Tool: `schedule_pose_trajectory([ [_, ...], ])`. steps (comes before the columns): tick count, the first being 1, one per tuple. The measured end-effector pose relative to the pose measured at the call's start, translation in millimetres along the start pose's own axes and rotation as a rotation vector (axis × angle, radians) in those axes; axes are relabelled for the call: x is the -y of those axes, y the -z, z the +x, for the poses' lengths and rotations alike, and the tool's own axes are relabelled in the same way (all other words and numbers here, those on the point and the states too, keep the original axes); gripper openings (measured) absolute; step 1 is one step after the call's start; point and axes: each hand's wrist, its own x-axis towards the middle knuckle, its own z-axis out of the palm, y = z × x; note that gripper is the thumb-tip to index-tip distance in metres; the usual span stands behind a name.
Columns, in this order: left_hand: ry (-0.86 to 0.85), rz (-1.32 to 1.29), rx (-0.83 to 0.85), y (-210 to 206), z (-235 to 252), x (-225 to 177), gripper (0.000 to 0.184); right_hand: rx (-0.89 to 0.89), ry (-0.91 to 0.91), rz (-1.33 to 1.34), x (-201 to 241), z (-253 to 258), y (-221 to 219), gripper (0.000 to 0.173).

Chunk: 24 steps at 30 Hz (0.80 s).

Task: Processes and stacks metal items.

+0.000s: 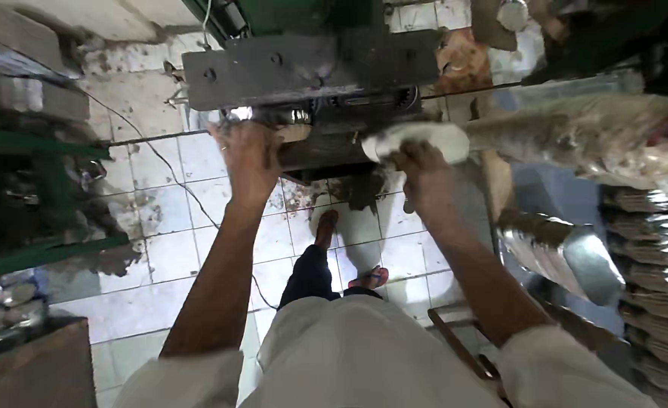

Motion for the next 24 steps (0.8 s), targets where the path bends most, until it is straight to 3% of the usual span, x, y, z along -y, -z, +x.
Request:
schedule_pose_trajectory([
  [1, 0.009, -0.054, -0.036, 16.8, -18.1, -4.8, 0.034, -0.014, 0.022, -0.025, 0.8, 38.5, -3.7, 0.048],
  [3, 0.096, -0.185, 0.097, 47.5, -69.0, -9.5, 0.032, -0.009, -0.008, -0.046, -6.0, 85.2, -15.1, 0.05],
  [5, 0.306, -0.385, 0.453, 55.5, -133.3, 5.6, 0.044, 0.059, 0.006, -0.045, 2.1, 114.7, -23.7, 0.048],
  [8, 0.523, -0.56, 0.924, 44.8, -233.1, 40.1, 0.03, 0.212, 0.001, -0.051, 31.7, 137.5, -27.7, 0.053],
  [11, 0.76, -0.791, 0.921, 48.8, -292.9, 47.4, 0.044, 0.222, 0.042, -0.003, 23.4, 136.7, -29.1, 0.054],
  [14, 0.948, -0.673, 0.82, 55.8, -304.5, 46.5, 0.043, 0.173, 0.081, 0.013, 18.0, 122.0, -42.4, 0.056],
  [16, 0.945, -0.571, 0.678, 44.5, -322.0, 42.2, 0.045, 0.022, 0.035, -0.043, 55.6, 119.2, -74.8, 0.055],
  [18, 0.973, -0.577, 0.667, 32.3, -331.7, 38.7, 0.05, -0.092, 0.004, 0.008, 138.4, 128.2, -118.8, 0.051],
  [19, 1.018, -0.626, 0.714, 26.1, -333.5, 40.5, 0.053, -0.05, -0.012, 0.027, 186.1, 138.3, -129.9, 0.046],
  [21, 1.139, -0.681, 0.852, 23.4, -327.7, 46.8, 0.052, 0.224, -0.033, 0.052, 252.2, 157.2, -118.8, 0.042],
  [24, 1.189, -0.707, 1.033, 37.9, -311.4, 59.4, 0.043, 0.298, 0.063, 0.127, 235.4, 149.3, -92.5, 0.054],
])
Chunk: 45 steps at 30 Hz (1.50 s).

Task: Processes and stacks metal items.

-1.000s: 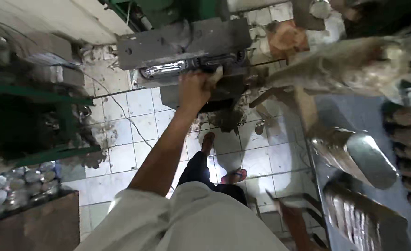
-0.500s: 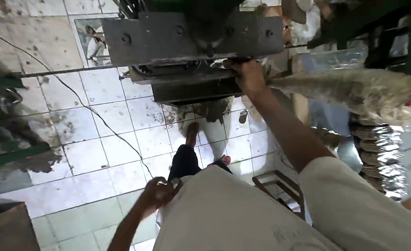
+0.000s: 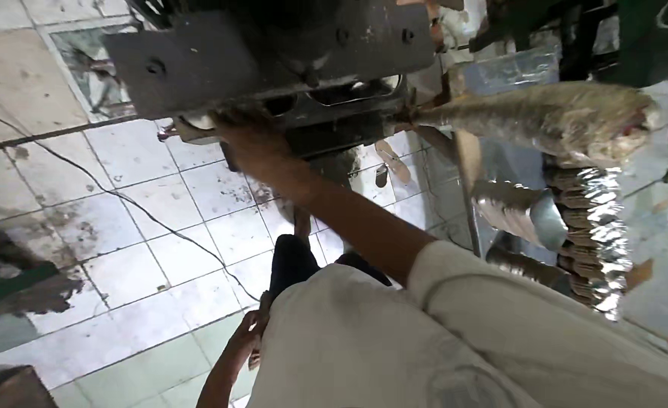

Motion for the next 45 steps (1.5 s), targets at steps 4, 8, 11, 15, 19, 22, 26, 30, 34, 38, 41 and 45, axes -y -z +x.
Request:
schedule_pose_trajectory([
  [4, -0.065, -0.018, 0.078, 9.1, -3.5, 3.8, 0.042, -0.138, -0.016, 0.02, -87.8, -101.7, 34.4, 0.069],
  [8, -0.076, 0.086, 0.106, -1.6, -8.5, -6.7, 0.041, -0.126, -0.159, 0.184, -167.1, -201.0, 184.5, 0.03],
  [11, -0.157, 0.233, 0.031, -19.2, -15.8, -10.5, 0.035, -0.338, -0.304, -0.061, -205.7, -210.2, 293.9, 0.045],
  [15, -0.139, 0.644, -0.15, -74.5, -35.6, -47.4, 0.034, -0.15, -0.742, 0.133, -267.6, -237.3, 308.1, 0.067],
  [19, -0.326, 1.01, -0.275, -135.5, -32.4, -115.4, 0.04, -0.174, -0.652, 0.229, -269.6, -334.0, 258.7, 0.054],
  [22, -0.627, 1.156, -0.329, -183.2, -39.6, -201.8, 0.036, -0.252, -0.668, 0.44, -281.7, -437.7, 167.1, 0.056],
  [26, -1.021, 1.122, -0.229, -266.6, -56.1, -337.2, 0.03, -0.241, -0.81, 0.685, -317.9, -560.5, -0.2, 0.073],
  [30, -1.145, 1.253, -0.261, -360.9, -52.7, -459.5, 0.029, -0.155, -1.224, 0.871, -351.9, -591.1, -112.9, 0.069],
  [34, -1.268, 1.439, -0.253, -452.1, -8.1, -553.8, 0.032, -0.22, -1.581, 0.917, -381.5, -578.7, -143.8, 0.081],
  [38, -1.182, 1.72, -0.296, -503.6, 41.4, -583.6, 0.036, -0.23, -1.566, 1.055, -398.0, -584.5, -169.9, 0.065],
  [41, -1.018, 1.795, -0.35, -510.7, 62.9, -579.0, 0.047, -0.16, -1.409, 1.204, -402.3, -590.0, -165.4, 0.045],
  [45, -1.029, 1.8, -0.436, -523.4, 52.5, -578.1, 0.03, -0.471, -1.521, 1.099, -384.5, -594.6, -198.9, 0.052],
])
